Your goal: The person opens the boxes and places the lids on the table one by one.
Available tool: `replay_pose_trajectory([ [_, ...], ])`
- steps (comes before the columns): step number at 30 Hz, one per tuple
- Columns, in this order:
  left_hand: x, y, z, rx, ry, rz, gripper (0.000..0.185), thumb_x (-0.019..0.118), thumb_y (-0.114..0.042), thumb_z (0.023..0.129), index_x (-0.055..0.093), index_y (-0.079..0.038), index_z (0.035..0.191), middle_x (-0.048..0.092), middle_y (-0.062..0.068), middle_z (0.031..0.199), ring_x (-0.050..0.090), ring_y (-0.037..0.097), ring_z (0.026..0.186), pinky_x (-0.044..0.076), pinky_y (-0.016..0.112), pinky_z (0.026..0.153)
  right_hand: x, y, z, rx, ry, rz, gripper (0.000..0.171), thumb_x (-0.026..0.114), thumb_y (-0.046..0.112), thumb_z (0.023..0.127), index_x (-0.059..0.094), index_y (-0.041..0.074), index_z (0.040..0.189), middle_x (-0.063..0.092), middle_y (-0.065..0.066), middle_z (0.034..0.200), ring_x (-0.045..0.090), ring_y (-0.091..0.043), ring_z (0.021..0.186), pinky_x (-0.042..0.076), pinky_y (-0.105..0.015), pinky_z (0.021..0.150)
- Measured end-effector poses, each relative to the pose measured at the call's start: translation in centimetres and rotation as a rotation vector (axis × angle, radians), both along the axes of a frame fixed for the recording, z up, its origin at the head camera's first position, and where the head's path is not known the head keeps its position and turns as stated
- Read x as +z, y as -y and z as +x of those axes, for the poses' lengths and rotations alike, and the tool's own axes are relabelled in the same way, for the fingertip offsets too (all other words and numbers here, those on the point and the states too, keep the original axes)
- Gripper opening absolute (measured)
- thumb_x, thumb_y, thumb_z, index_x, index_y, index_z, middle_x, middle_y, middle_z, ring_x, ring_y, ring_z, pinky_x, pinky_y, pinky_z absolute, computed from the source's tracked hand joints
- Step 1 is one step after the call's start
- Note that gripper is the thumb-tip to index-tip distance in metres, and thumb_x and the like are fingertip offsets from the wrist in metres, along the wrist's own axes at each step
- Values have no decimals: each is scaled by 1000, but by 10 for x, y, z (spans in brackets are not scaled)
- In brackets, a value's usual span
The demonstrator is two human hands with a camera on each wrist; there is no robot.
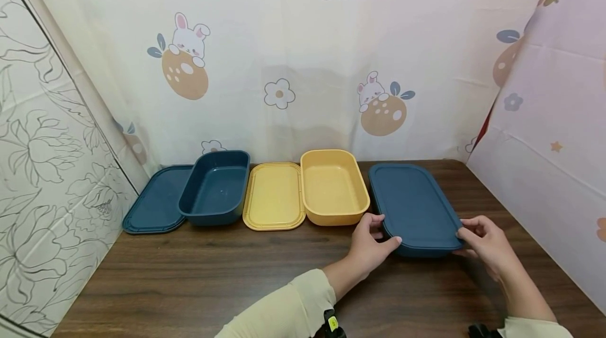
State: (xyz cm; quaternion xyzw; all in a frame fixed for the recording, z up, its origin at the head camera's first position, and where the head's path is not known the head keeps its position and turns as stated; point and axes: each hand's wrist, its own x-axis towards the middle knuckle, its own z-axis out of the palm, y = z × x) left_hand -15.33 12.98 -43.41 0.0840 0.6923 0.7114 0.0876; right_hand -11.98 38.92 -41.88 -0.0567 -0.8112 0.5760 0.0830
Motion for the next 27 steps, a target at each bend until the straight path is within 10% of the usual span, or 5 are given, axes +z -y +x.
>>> replay_pose_trajectory([
  [27, -2, 9, 9, -32, -9, 26, 42, 80, -6, 79, 59, -21, 112, 55, -9, 105, 57, 20, 96, 52, 23, 72, 2, 5, 9, 9, 37, 68, 22, 55, -5, 93, 39, -13, 106, 48, -11, 88, 60, -11, 69, 59, -35, 59],
])
